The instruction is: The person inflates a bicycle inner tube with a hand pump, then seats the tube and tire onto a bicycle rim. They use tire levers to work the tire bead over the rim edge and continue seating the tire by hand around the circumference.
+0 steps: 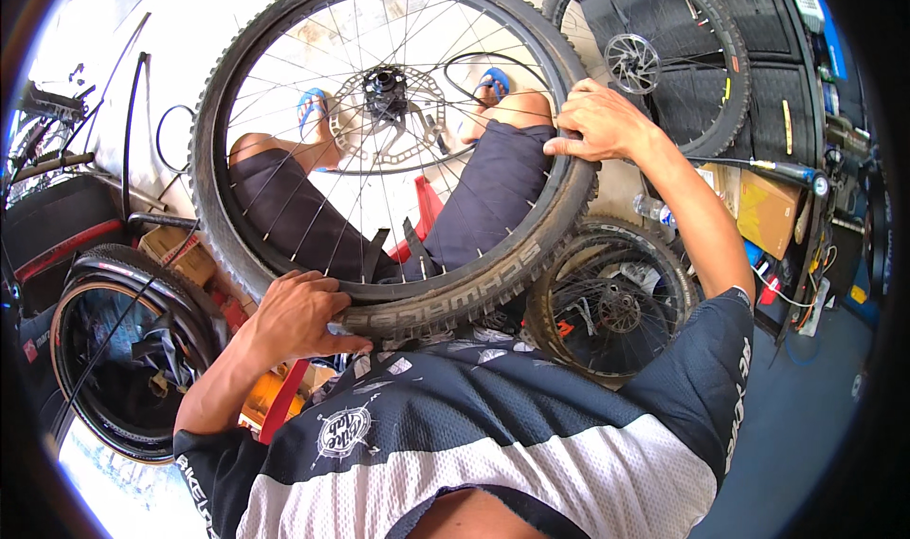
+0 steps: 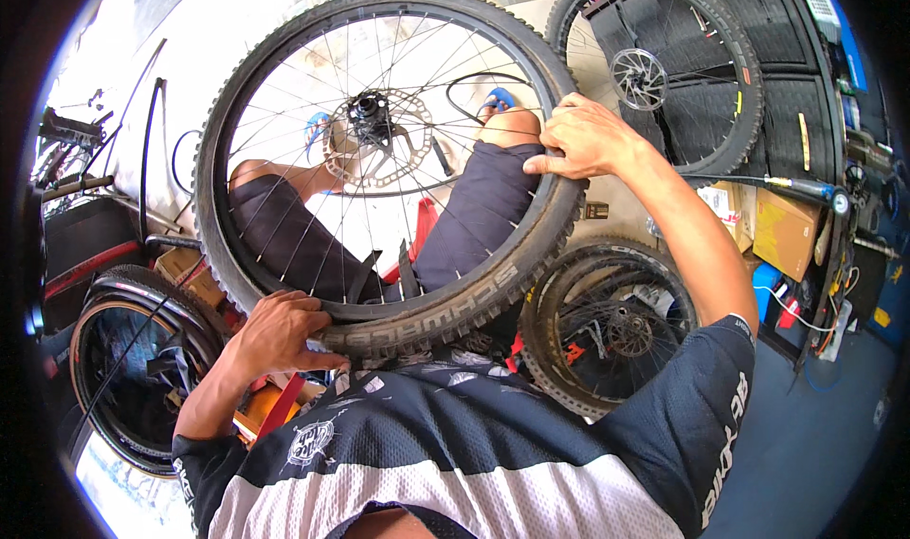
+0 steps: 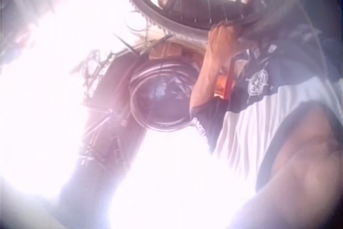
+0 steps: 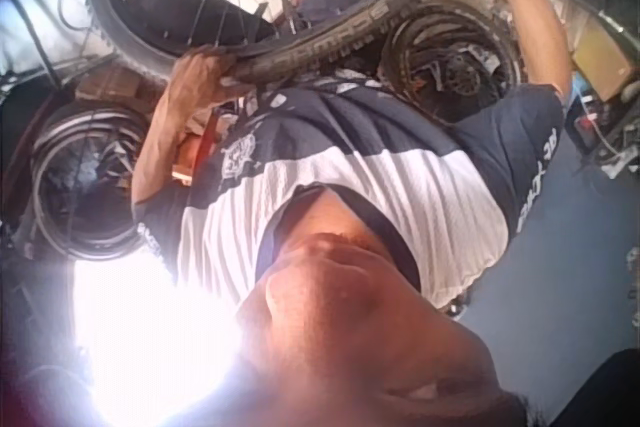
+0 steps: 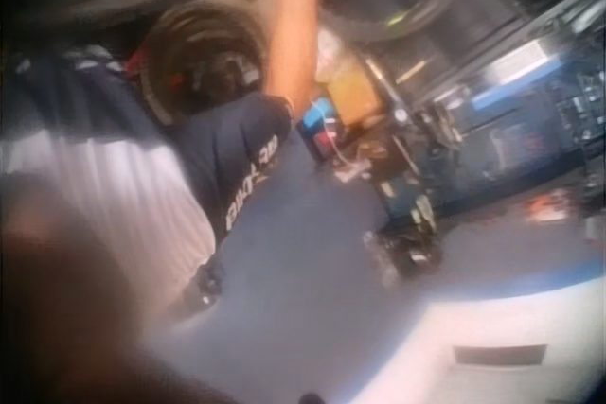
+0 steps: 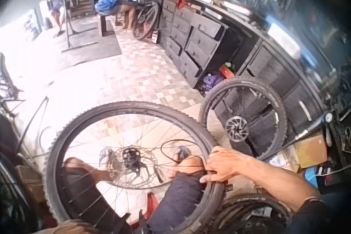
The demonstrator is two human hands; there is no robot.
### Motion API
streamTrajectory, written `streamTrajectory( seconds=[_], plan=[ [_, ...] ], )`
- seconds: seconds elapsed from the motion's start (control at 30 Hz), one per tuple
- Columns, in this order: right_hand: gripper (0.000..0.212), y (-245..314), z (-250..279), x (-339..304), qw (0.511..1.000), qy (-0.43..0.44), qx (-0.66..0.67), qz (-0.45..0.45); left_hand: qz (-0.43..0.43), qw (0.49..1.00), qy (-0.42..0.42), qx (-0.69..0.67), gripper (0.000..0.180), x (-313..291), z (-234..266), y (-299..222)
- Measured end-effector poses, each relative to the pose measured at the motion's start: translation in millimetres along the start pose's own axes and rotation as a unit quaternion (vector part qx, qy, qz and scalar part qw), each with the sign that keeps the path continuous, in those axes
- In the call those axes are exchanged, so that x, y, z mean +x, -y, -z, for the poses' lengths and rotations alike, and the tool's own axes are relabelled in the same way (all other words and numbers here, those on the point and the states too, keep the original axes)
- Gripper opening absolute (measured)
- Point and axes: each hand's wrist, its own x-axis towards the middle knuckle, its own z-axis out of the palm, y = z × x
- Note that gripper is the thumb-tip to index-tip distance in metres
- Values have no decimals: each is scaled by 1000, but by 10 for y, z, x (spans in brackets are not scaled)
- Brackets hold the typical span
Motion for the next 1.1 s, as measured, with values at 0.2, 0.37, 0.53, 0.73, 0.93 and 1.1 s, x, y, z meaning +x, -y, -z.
streamTrajectory(
  seconds=[0.2,0.37,0.53,0.73,0.93,1.1],
  plan=[
    [23,-16,-230,324,987,-1,-54,-152,-41,996,-83,-9,63,3,-126,50],
    [42,-369,-303,769,950,-105,-146,-255,-45,998,-49,-9,63,75,-145,111],
    [63,-704,-257,1287,875,-152,45,-458,-30,996,-83,-19,62,16,-160,64],
    [79,-1058,-143,1233,889,-35,55,-454,-21,994,-101,-28,59,-25,-192,76],
    [67,-909,-81,1017,864,-14,47,-502,-35,995,-87,-23,59,20,-182,153],
    [59,-834,-92,972,870,7,44,-492,-32,998,-48,-24,59,9,-167,173]
  ],
)
